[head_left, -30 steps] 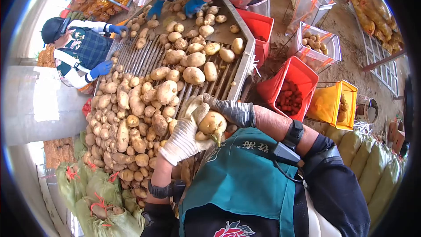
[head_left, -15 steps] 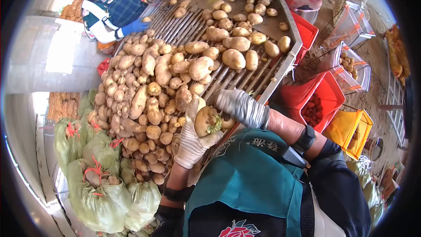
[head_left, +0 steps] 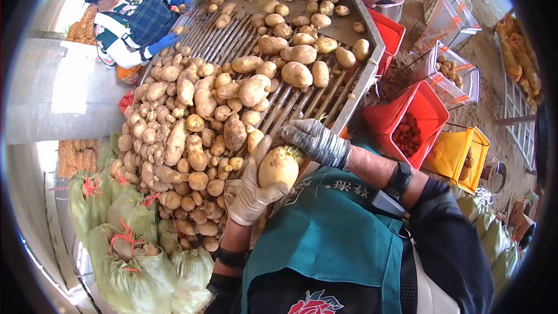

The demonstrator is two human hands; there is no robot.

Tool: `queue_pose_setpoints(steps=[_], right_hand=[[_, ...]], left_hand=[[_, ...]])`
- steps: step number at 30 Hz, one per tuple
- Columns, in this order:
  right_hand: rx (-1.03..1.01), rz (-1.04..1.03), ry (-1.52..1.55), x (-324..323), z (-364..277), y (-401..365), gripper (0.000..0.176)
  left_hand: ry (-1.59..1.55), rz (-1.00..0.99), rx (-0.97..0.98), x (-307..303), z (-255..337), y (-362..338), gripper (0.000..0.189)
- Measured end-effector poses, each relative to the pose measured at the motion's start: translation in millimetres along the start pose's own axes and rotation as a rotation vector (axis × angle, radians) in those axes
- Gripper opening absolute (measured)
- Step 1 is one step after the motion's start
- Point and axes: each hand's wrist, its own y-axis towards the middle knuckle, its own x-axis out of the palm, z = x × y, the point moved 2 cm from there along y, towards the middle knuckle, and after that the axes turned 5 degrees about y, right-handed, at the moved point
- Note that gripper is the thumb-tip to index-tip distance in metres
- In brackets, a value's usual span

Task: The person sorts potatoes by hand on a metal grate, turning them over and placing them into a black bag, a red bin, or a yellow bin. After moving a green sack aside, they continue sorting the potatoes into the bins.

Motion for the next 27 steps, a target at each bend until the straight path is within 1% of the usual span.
queue_pose_setpoints(steps=[1, 4, 5, 6, 7, 8, 10, 11, 12, 15, 16, 17, 18, 19, 20, 21, 22, 23, 24, 25, 26, 27], right_hand=[[-0.068, 0.004, -0.042, -5.8, 2.6, -3.2, 0.031], [0.282, 0.196, 0.11, -35.9, -32.8, -18.0, 0.028], [0.302, 0.253, 0.075, -53.6, -34.8, -22.2, 0.027], [0.323, 0.317, 0.034, -71.5, -37.7, -30.3, 0.026], [0.24, 0.406, 0.118, -88.1, -26.4, -40.7, 0.025], [0.272, 0.47, 0.126, -102.8, -27.6, -53.6, 0.025], [0.266, 0.601, 0.154, -127.4, -14.4, -83.2, 0.026], [0.291, 0.62, 0.208, -137.0, -13.5, -101.8, 0.028], [0.33, 0.687, 0.142, -142.2, -21.9, -117.2, 0.027], [0.232, 0.966, 0.042, -195.3, 11.0, -173.0, 0.025], [0.213, 1.071, 0.028, -216.0, 24.7, -193.5, 0.027], [0.242, 1.096, -0.018, -230.7, 32.0, -212.3, 0.035], [0.153, 1.1, -0.321, -238.2, 37.9, -220.2, 0.043], [0.157, 1.097, -0.786, -243.7, 41.5, -234.4, 0.048], [0.167, 1.052, -1.25, -235.5, 28.0, -235.0, 0.053], [0.228, 1.011, -1.067, -236.3, 29.5, -233.3, 0.054], [0.173, 0.88, -0.473, -224.7, 20.8, -217.8, 0.058], [0.131, 0.67, 0.188, -201.6, 10.9, -200.9, 0.065], [0.121, 0.393, 0.688, -177.2, -5.4, -191.0, 0.073], [0.132, 0.247, 0.934, -155.4, -13.2, -182.7, 0.083], [0.027, 0.363, 1.049, -146.1, -3.5, -175.5, 0.085], [0.035, 0.412, 0.878, -155.1, -7.9, -181.3, 0.082]], left_hand=[[-0.042, 0.041, -0.013, 6.3, 6.2, 0.9, 0.108], [0.031, -0.033, -0.02, 2.9, 5.2, 3.5, 0.106], [0.046, -0.058, 0.035, 4.3, 6.5, 6.1, 0.108], [0.015, -0.043, -0.012, 6.5, 8.3, 6.1, 0.111], [0.074, -0.049, 0.019, 4.6, 5.8, 8.9, 0.112], [0.125, -0.063, 0.052, 3.7, 1.8, 13.7, 0.113], [0.001, -0.057, -0.041, 15.8, 8.9, 18.2, 0.111], [0.002, -0.076, -0.043, 18.8, 7.5, 22.4, 0.111], [0.007, -0.088, -0.041, 20.0, 6.8, 26.6, 0.111], [0.072, -0.141, -0.027, 28.1, 11.0, 35.4, 0.107], [0.089, -0.151, -0.032, 31.7, 13.9, 38.4, 0.107], [0.091, -0.171, -0.032, 31.2, 11.9, 43.5, 0.107], [0.185, -0.21, 0.022, 29.3, 8.2, 50.6, 0.106], [0.277, -0.247, 0.079, 32.3, 6.4, 57.7, 0.104], [0.275, -0.265, 0.081, 41.0, 9.1, 66.3, 0.104], [0.411, -0.304, 0.121, 53.2, 15.6, 77.3, 0.103], [0.532, -0.366, 0.16, 75.9, 19.3, 90.5, 0.101], [0.373, -0.412, 0.026, 99.9, 23.6, 95.4, 0.098], [0.65, -0.558, 0.321, 112.1, 18.5, 107.3, 0.096], [0.66, -0.717, 0.363, 131.8, 22.9, 113.8, 0.094], [0.668, -0.873, 0.403, 153.0, 30.1, 112.3, 0.092], [0.339, -0.96, -0.003, 166.8, 36.3, 104.7, 0.09]])
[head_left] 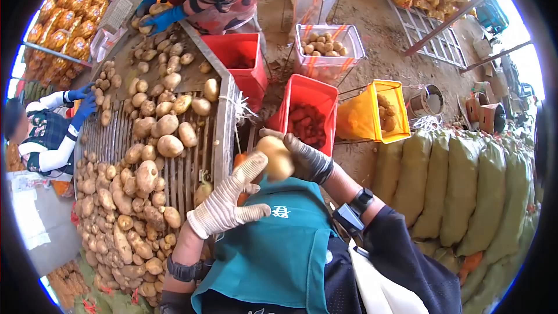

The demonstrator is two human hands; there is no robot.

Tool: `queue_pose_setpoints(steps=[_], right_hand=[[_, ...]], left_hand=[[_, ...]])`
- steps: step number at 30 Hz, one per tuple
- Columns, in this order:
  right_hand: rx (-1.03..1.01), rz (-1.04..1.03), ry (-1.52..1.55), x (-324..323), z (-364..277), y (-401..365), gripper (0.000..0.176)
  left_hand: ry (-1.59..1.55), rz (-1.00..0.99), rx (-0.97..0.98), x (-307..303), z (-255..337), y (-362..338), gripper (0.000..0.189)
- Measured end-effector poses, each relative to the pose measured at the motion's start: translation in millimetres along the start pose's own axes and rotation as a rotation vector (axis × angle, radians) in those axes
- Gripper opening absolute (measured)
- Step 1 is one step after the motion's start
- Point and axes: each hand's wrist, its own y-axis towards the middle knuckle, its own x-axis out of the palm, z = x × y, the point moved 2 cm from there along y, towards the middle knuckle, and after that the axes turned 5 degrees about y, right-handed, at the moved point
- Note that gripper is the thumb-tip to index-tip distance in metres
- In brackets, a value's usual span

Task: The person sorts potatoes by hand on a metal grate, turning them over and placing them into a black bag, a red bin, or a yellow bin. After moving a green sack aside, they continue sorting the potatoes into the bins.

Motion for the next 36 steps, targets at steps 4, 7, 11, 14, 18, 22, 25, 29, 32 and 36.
queue_pose_setpoints(steps=[4, 7, 11, 14, 18, 22, 25, 29, 32, 36], right_hand=[[-0.188, 0.39, 0.181, -111.2, -33.7, -36.2, 0.055], [-0.449, 0.752, 0.293, -206.1, -95.2, -104.6, 0.044], [-0.573, 0.99, 0.189, -300.5, -182.9, -195.4, 0.062], [-0.42, 0.96, -0.086, -309.1, -233.3, -218.0, 0.085], [-0.427, 1.259, -0.339, -269.0, -252.7, -68.5, 0.052], [-0.192, 0.56, -0.899, -45.4, -140.2, 107.5, 0.031], [-0.385, -0.231, -1.457, 40.9, -23.0, 195.0, 0.034], [-0.341, -0.786, -1.925, 168.8, 91.9, 236.4, 0.061], [-0.537, -1.072, -2.143, 179.2, 162.3, 283.1, 0.063], [-0.292, -1.02, -2.159, 183.0, 187.6, 320.3, 0.066]], left_hand=[[-0.248, 0.328, -0.067, -27.9, -32.2, -14.5, 0.085], [0.271, 0.847, 0.002, -55.1, -100.6, -73.6, 0.073], [0.516, 1.209, -0.374, -36.2, -141.9, -151.8, 0.064], [0.249, 1.403, -0.517, -10.0, -157.0, -183.7, 0.062], [0.269, 1.584, -0.529, 25.7, -176.5, -206.4, 0.061], [0.691, 1.635, -0.683, 56.6, -183.7, -216.6, 0.058], [0.414, 1.786, -0.631, 78.9, -155.2, -203.2, 0.056], [0.54, 1.825, -0.729, 106.9, -140.1, -218.6, 0.053], [0.362, 1.952, -0.713, 146.8, -152.9, -240.7, 0.055], [0.336, 2.01, -0.683, 177.3, -146.2, -252.7, 0.061]])
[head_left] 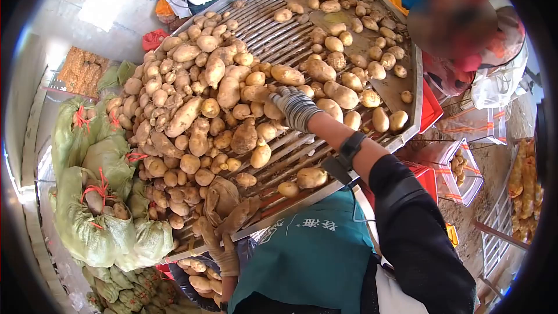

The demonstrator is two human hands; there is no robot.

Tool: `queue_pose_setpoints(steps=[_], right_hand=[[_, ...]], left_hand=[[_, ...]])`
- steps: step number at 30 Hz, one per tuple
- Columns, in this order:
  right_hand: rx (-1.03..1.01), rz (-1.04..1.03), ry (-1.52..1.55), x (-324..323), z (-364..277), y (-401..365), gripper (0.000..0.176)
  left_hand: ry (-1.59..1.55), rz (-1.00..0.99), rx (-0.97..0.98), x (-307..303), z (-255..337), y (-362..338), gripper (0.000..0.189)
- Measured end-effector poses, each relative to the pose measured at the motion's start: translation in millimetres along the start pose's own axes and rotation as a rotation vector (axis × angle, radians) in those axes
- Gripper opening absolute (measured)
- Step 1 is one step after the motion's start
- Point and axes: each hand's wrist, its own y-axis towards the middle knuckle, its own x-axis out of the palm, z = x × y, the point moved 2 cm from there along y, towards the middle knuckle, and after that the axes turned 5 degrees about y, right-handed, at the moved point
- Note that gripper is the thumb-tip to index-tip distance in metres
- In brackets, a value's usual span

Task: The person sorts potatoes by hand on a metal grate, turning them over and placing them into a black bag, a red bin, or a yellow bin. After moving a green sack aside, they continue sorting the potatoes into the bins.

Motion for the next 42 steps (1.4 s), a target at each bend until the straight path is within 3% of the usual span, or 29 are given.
queue_pose_setpoints(steps=[2, 3, 5, 7, 9, 11, 14, 15, 16, 19, 21, 22, 23, 24, 25, 27, 28, 29, 31, 32, 35, 36, 39, 41, 42], right_hand=[[0.122, -0.042, 0.315, -18.3, -3.0, -8.5, 0.071], [0.13, -0.039, 0.311, -16.7, 1.9, -18.7, 0.071], [0.084, -0.093, 1.316, -11.2, 7.3, -48.2, 0.072], [0.196, -0.233, 2.159, -0.7, -9.1, -90.2, 0.072], [0.176, -0.163, 2.585, -2.9, -25.0, -126.8, 0.074], [0.179, 0.056, 2.573, 9.2, -30.3, -157.3, 0.074], [0.029, 0.201, 2.736, 15.9, -40.7, -193.7, 0.076], [0.214, 0.32, 2.724, 15.4, -43.1, -205.7, 0.083], [0.108, 0.247, 2.789, 21.5, -41.4, -218.6, 0.085], [0.027, 0.299, 2.752, 28.3, -50.2, -257.6, 0.092], [0.359, 0.646, 2.539, 33.3, -60.0, -271.3, 0.096], [0.33, 0.619, 2.428, 19.5, -71.2, -279.5, 0.097], [0.319, 0.636, 2.433, 22.6, -74.2, -282.3, 0.097], [0.339, 0.655, 2.417, 26.2, -76.0, -282.5, 0.097], [0.361, 0.665, 2.401, 28.7, -77.0, -280.2, 0.097], [0.4, 0.71, 2.266, 14.1, -85.9, -274.0, 0.091], [0.458, 0.732, 1.701, 10.7, -82.2, -270.9, 0.085], [0.48, 0.719, 1.138, 7.0, -83.4, -267.3, 0.079], [0.551, 0.849, 1.036, 2.3, -94.3, -256.7, 0.036], [0.486, 0.8, 0.864, 7.3, -85.5, -252.2, 0.034], [0.486, 0.732, 0.822, 22.2, -76.9, -243.5, 0.03], [0.558, 0.74, 1.027, 22.5, -79.8, -237.3, 0.029], [0.513, 0.667, 1.041, 28.1, -72.3, -219.1, 0.025], [0.638, 0.573, 1.371, 27.5, -72.0, -205.9, 0.039], [0.396, 0.575, 0.892, 26.8, -66.4, -197.6, 0.034]], left_hand=[[-0.109, 0.016, -0.023, -2.5, -21.2, -7.7, 0.065], [-0.115, 0.009, -0.019, -3.8, -25.6, -8.0, 0.065], [-0.214, -0.06, -0.085, 0.7, -23.8, -2.6, 0.066], [-0.295, -0.115, -0.093, 9.8, -4.7, 16.9, 0.067], [0.04, -0.125, 0.318, 17.6, 18.9, 40.5, 0.069], [0.012, -0.263, 0.205, 28.3, 0.1, 54.9, 0.065], [0.139, -0.344, 0.462, 50.0, 38.4, 88.9, 0.06], [0.123, -0.377, 0.497, 58.0, 53.9, 96.3, 0.06], [0.002, -0.43, 0.521, 67.2, 68.2, 102.1, 0.061], [-0.296, -0.639, 0.456, 96.0, 87.8, 111.2, 0.062], [-0.256, -0.826, 0.614, 116.4, 112.3, 116.3, 0.061], [-0.188, -0.954, 0.697, 110.4, 152.4, 112.5, 0.062], [-0.327, -1.132, 0.529, 120.4, 166.6, 106.3, 0.064], [-0.592, -1.444, 0.075, 125.9, 186.7, 97.7, 0.072], [-0.72, -1.507, 0.035, 137.2, 194.3, 91.9, 0.084], [-0.857, -1.681, -0.258, 141.3, 237.6, 75.0, 0.097], [-0.847, -1.721, -0.272, 153.8, 236.6, 77.5, 0.095], [-0.828, -1.556, -0.286, 157.8, 234.4, 73.5, 0.092], [-0.827, -1.277, -0.347, 165.1, 227.7, 66.8, 0.082], [-0.846, -1.255, -0.325, 163.5, 229.9, 67.1, 0.078], [-0.81, -1.204, -0.279, 162.7, 223.5, 74.7, 0.07], [-0.76, -1.18, -0.258, 162.5, 218.9, 76.5, 0.065], [-0.721, -1.075, -0.223, 156.4, 210.6, 82.1, 0.056], [-0.729, -1.016, -0.261, 155.4, 201.2, 86.6, 0.052], [-0.679, -1.007, -0.281, 153.9, 196.6, 88.9, 0.05]])
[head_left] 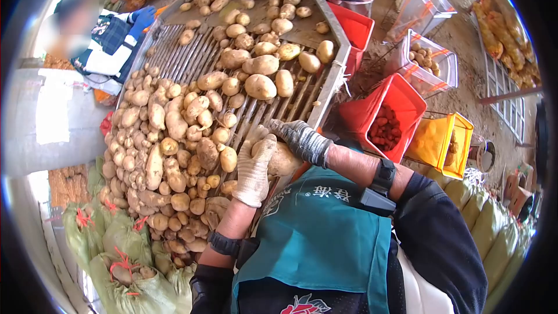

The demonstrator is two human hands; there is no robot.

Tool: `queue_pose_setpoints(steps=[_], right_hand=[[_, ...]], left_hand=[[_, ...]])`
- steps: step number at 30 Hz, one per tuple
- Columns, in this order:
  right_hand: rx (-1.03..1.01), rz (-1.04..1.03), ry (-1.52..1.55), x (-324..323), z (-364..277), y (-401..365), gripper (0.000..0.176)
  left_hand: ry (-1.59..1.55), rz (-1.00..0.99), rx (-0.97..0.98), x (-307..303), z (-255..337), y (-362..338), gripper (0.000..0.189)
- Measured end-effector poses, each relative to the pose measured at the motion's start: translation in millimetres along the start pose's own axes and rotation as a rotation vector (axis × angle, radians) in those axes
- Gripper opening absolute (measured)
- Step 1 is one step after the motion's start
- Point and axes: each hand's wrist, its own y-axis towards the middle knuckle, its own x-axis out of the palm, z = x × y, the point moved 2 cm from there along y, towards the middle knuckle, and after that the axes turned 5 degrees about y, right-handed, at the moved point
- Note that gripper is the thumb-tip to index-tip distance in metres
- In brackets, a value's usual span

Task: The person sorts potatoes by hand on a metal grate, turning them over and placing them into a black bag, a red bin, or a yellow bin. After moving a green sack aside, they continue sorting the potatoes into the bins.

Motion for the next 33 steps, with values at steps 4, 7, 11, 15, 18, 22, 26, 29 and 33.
queue_pose_setpoints(steps=[4, 7, 11, 15, 18, 22, 26, 29, 33], right_hand=[[0.604, 0.003, 0.562, 8.0, 11.7, 15.1, 0.048], [0.545, 0.066, 0.595, 9.4, 13.5, 25.0, 0.057], [0.175, -0.01, 0.335, -19.9, 1.2, 41.3, 0.05], [-0.051, -0.194, 0.363, -28.1, 14.3, 34.4, 0.041], [-0.128, -0.276, 0.368, -21.8, 33.7, 23.6, 0.041], [0.284, -0.397, 0.951, -42.3, -34.1, 15.6, 0.045], [0.151, -0.332, 0.703, -49.4, -25.3, 9.3, 0.053], [0.357, -0.198, 1.222, -52.6, 20.6, -15.5, 0.06], [0.267, 0.198, 1.001, -115.4, 73.3, -97.7, 0.063]], left_hand=[[0.031, 0.001, 0.097, 1.2, 17.8, -17.0, 0.056], [0.013, -0.005, 0.149, -3.2, 27.2, -15.5, 0.069], [-0.244, -0.029, 0.013, -18.3, 32.7, -9.8, 0.064], [-0.386, 0.092, -0.218, -17.6, 31.7, -10.3, 0.055], [-0.495, 0.033, -0.256, -1.4, 39.2, -2.5, 0.054], [-0.615, -0.115, -0.351, 4.9, 36.0, 5.9, 0.056], [-0.575, -0.345, -0.451, 16.5, 36.7, 1.9, 0.062], [-0.326, -0.434, -0.386, 4.5, 25.1, 2.9, 0.061], [0.269, 0.002, 0.057, -56.4, -21.6, 7.0, 0.047]])
